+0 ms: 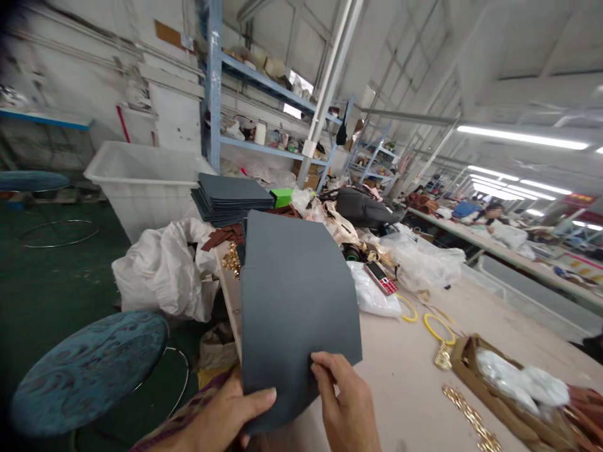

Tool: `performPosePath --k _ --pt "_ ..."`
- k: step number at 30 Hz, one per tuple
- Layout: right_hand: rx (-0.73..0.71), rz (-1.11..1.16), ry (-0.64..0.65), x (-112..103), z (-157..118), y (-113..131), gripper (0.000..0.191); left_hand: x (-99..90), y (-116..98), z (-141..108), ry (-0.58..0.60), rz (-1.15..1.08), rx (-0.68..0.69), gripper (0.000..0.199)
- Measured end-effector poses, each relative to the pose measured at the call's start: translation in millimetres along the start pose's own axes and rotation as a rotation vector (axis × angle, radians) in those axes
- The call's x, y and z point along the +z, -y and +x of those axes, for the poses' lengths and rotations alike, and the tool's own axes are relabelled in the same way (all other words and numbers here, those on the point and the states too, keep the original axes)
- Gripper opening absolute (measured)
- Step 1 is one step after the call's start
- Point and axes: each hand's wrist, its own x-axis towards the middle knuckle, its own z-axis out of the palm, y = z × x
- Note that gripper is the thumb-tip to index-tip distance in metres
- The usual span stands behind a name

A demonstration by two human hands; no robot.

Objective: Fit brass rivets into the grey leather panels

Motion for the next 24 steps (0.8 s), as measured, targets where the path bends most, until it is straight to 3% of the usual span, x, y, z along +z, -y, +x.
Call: performPosePath --k 4,7,13,17,24 --pt "0.346 0.1 0.055 9.2 -35.0 -14.3 0.024 14.2 23.1 -21.7 0.28 -0.018 -0.114 0.032" --pt "0.539 0.21 0.121 17.5 -55.0 -21.4 0.026 17.1 21.7 -27.3 0.349 -0.039 -0.114 0.037" --pt "0.733 0.548 0.13 21.2 -61.5 -35.1 0.03 8.4 5.3 9.4 0.09 0.054 -0.226 0.052" --pt "0.787 0.63 0.139 21.7 -53.3 -37.7 0.033 18.9 10.3 28.6 0.067 0.085 -0.309 0.054" --pt "0.816 0.603 0.18 23.6 -47.4 -32.2 0.032 33.0 14.0 29.8 0.024 0.074 -0.348 0.053"
